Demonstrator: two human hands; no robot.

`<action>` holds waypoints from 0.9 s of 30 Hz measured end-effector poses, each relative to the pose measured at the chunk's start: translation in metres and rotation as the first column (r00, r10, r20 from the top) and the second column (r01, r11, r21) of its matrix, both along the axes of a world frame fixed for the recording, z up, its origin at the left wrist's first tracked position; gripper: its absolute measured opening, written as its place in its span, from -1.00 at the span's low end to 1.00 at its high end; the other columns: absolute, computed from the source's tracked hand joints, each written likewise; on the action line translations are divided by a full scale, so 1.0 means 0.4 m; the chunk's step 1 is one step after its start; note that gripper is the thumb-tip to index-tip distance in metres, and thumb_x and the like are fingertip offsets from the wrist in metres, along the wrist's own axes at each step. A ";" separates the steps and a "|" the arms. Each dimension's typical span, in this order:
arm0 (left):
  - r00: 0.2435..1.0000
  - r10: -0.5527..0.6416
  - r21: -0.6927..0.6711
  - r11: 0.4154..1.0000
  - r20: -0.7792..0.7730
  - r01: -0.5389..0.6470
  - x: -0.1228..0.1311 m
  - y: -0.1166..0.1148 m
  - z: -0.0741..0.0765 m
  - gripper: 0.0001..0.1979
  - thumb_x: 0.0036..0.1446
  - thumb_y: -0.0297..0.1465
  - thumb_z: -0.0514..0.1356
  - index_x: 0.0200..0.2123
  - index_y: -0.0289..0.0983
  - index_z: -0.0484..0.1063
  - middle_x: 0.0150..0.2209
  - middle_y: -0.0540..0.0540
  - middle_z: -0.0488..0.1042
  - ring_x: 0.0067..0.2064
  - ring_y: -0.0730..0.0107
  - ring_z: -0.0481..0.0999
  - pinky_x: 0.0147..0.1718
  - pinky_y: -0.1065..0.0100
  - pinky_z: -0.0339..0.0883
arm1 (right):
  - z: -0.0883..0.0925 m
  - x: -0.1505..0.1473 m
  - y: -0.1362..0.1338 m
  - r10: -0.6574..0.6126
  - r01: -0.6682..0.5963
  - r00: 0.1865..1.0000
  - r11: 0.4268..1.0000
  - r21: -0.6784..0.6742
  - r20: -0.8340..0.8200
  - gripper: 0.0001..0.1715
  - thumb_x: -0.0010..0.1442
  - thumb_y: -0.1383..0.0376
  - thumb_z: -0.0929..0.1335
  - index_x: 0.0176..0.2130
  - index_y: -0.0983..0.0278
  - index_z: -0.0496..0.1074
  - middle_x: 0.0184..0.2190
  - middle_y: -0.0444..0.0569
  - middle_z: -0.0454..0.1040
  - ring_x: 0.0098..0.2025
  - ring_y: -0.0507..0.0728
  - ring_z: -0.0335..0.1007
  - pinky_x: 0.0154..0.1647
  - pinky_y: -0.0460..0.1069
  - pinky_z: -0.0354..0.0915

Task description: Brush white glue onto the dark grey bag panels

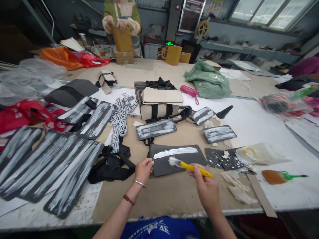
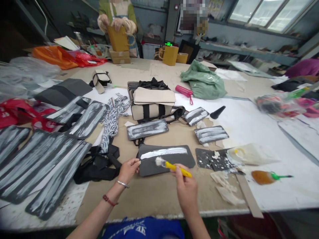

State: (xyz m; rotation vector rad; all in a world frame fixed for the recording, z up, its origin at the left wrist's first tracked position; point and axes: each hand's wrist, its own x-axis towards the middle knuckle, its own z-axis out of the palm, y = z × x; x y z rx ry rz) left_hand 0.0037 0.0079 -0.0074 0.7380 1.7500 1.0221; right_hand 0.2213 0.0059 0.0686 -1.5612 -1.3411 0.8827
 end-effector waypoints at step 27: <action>0.999 0.001 -0.003 1.000 0.039 -0.001 0.003 -0.005 0.015 -0.87 -0.17 -0.35 0.12 -0.54 -0.29 0.38 -0.73 0.08 0.33 -0.66 0.47 0.36 -0.61 0.47 0.24 | -0.056 -0.033 -0.125 0.186 -0.377 0.858 0.862 0.339 0.479 -0.71 0.21 0.35 0.21 -0.08 0.23 0.37 -0.19 0.00 0.45 -0.13 0.10 0.38 -0.12 -0.03 0.33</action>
